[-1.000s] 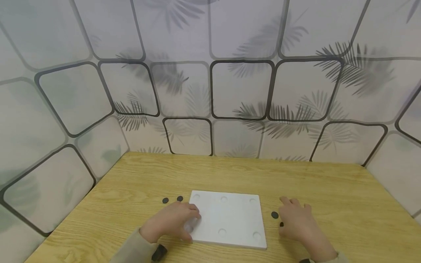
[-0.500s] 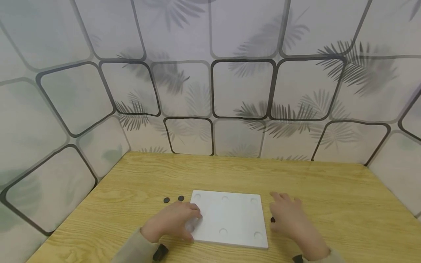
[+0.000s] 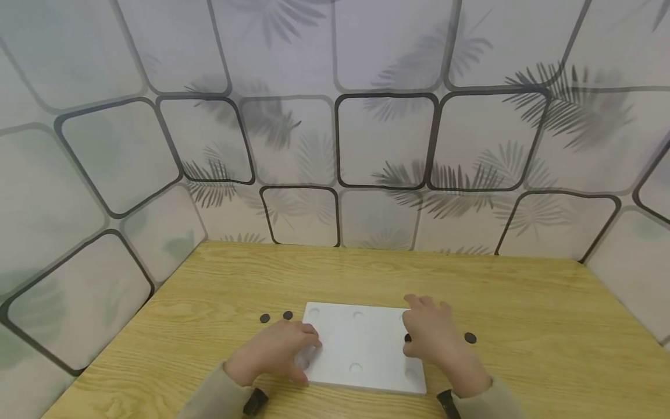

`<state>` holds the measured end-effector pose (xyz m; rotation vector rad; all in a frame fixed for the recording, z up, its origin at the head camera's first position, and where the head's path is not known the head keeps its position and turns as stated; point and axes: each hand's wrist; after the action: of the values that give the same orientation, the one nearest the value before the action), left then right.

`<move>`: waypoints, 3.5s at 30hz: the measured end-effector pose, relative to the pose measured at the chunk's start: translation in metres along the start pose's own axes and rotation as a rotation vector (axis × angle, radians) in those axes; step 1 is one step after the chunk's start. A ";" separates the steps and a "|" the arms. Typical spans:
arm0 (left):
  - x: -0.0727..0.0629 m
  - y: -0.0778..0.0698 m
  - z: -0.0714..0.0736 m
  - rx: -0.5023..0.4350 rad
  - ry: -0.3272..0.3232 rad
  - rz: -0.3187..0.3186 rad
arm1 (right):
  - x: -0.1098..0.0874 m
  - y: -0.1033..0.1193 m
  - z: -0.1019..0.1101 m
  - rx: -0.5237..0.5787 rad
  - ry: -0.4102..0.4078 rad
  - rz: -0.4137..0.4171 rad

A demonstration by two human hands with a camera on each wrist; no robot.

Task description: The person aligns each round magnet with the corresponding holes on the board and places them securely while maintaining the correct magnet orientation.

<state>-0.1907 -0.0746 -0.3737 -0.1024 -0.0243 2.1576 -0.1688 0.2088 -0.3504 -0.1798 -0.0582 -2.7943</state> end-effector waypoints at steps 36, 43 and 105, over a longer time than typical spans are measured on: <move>0.001 0.001 -0.001 0.032 -0.001 0.008 | 0.000 0.011 -0.021 0.012 0.225 0.009; 0.001 0.000 -0.001 0.014 0.009 0.016 | -0.002 0.014 -0.023 0.013 0.233 0.021; 0.000 -0.001 -0.001 0.017 0.000 0.009 | -0.005 0.021 -0.018 -0.037 0.345 -0.046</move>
<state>-0.1896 -0.0737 -0.3749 -0.0926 -0.0061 2.1661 -0.1593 0.1899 -0.3685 0.2984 0.0730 -2.8299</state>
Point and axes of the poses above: each hand's wrist, its own x-axis towards the middle knuckle, its own z-axis out of the back of the hand, y = z × x, and after that the axes turned 6 degrees about -z, right-handed
